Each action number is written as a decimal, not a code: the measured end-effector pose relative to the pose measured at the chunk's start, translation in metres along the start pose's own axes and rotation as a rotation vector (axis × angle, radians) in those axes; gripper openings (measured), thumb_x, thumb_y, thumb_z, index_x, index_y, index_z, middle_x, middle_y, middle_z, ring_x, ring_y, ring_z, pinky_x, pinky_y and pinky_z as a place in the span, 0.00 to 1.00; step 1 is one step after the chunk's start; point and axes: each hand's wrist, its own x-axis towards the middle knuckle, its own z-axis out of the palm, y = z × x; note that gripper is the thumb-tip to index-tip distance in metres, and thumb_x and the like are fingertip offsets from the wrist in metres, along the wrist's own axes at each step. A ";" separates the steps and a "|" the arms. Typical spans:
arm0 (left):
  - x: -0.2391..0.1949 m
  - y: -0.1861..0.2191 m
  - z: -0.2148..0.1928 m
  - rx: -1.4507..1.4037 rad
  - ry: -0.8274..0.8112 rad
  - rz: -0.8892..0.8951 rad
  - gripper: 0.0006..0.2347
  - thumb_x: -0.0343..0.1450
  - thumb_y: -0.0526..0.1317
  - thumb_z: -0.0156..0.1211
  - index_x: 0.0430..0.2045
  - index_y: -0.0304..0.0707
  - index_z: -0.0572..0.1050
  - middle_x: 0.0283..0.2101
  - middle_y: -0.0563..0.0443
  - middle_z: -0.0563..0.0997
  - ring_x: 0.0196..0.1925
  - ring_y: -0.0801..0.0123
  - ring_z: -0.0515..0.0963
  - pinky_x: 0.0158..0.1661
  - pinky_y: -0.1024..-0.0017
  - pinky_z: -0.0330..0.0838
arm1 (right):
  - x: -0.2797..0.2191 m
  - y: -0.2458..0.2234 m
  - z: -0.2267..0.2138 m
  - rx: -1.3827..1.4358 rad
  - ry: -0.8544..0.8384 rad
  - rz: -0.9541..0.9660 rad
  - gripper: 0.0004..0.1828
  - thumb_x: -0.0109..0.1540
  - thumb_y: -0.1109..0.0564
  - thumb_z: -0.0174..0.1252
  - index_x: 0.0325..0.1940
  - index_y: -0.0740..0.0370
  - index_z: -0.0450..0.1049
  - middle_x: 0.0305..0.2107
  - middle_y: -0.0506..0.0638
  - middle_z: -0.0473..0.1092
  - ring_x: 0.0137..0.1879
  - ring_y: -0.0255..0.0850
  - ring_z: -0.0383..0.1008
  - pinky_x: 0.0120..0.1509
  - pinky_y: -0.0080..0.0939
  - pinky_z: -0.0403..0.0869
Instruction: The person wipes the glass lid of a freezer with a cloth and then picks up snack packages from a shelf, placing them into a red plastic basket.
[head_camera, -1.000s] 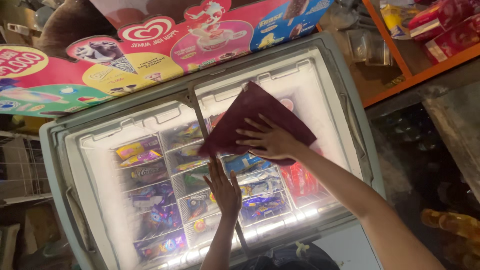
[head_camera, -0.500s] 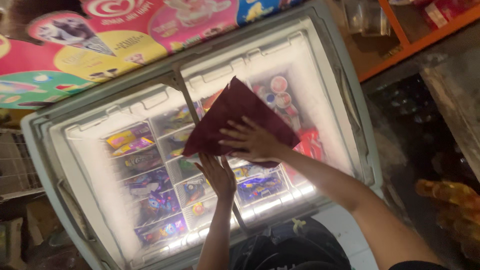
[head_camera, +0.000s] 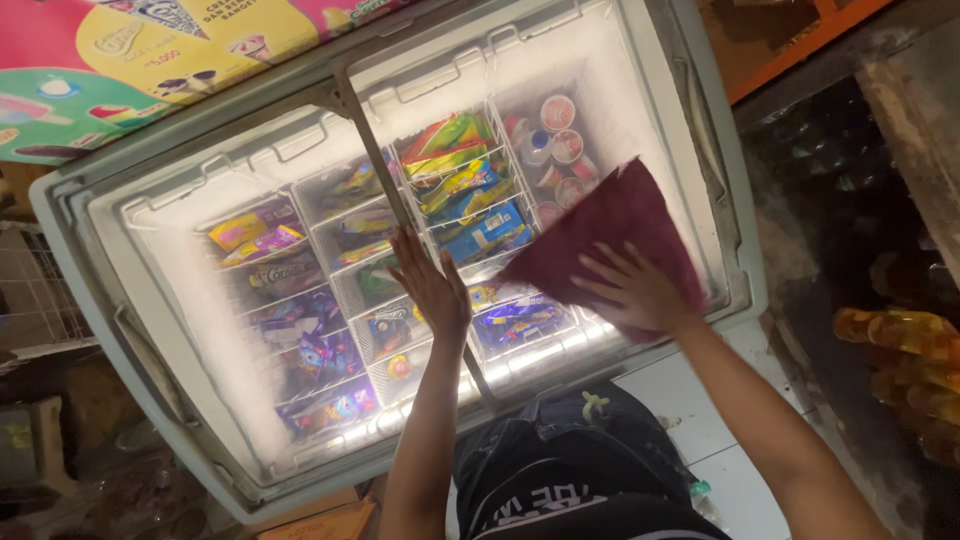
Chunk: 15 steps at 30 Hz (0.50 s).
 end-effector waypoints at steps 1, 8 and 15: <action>0.000 0.000 0.001 -0.006 -0.003 -0.008 0.26 0.83 0.51 0.32 0.76 0.39 0.47 0.80 0.46 0.46 0.83 0.58 0.40 0.77 0.48 0.26 | -0.017 0.010 -0.005 0.020 -0.014 -0.118 0.29 0.66 0.41 0.50 0.71 0.44 0.64 0.73 0.50 0.54 0.82 0.52 0.43 0.80 0.65 0.44; 0.004 -0.003 0.009 -0.006 0.023 0.035 0.26 0.83 0.48 0.34 0.76 0.38 0.46 0.81 0.45 0.45 0.84 0.57 0.39 0.78 0.47 0.28 | -0.029 -0.017 0.046 0.045 0.540 0.797 0.40 0.74 0.41 0.50 0.80 0.70 0.51 0.78 0.67 0.44 0.83 0.63 0.39 0.83 0.68 0.38; -0.018 -0.018 -0.004 0.024 -0.116 0.175 0.27 0.84 0.49 0.36 0.77 0.36 0.42 0.81 0.42 0.38 0.83 0.51 0.33 0.77 0.46 0.28 | -0.054 -0.076 0.053 0.015 -0.515 0.223 0.25 0.64 0.34 0.50 0.64 0.35 0.71 0.78 0.39 0.52 0.85 0.38 0.45 0.90 0.54 0.40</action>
